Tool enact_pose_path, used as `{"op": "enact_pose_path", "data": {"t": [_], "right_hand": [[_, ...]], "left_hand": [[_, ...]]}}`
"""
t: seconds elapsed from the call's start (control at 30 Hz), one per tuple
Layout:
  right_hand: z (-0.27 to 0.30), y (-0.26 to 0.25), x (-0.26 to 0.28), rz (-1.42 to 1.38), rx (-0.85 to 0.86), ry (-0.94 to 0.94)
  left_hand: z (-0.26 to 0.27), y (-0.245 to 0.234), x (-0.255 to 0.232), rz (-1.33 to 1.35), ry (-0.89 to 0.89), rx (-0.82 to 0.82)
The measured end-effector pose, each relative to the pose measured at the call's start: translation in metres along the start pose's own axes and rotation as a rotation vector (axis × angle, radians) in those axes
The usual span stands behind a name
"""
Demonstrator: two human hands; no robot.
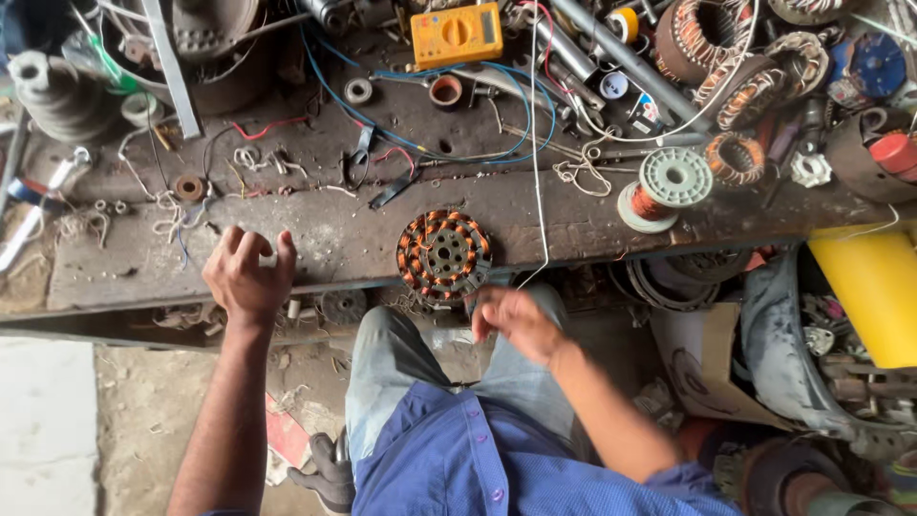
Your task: The person winds copper wire around a circular motor stator core using a spool and a metal guide tool. They repeatedly thread the wire through slots in the stator, pull it taut, and adjust the coil placement while seated at a cluttered workbench.
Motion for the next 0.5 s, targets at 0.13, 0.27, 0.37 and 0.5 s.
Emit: {"op": "enact_pose_path", "data": {"t": [0.13, 0.27, 0.37, 0.5], "right_hand": [[-0.018, 0.013, 0.020, 0.158, -0.042, -0.023], [-0.024, 0.017, -0.002, 0.105, -0.236, -0.023], [-0.019, 0.025, -0.024, -0.124, -0.207, -0.079], [-0.007, 0.017, -0.025, -0.036, -0.298, -0.191]], "left_hand": [[0.000, -0.001, 0.004, -0.015, -0.018, 0.004], [0.002, 0.001, 0.004, -0.012, -0.022, -0.001], [0.005, 0.005, 0.007, -0.012, -0.013, 0.004], [-0.002, 0.004, 0.007, 0.001, -0.050, 0.064]]}}
Point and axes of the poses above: each hand's wrist, its own z-axis away from the middle knuckle, its own y-axis out of the palm, x = y × z, the point moved 8 cm from there along -z, towards the middle knuckle, and after that the axes turned 8 degrees about -z, right-handed, at the moved point
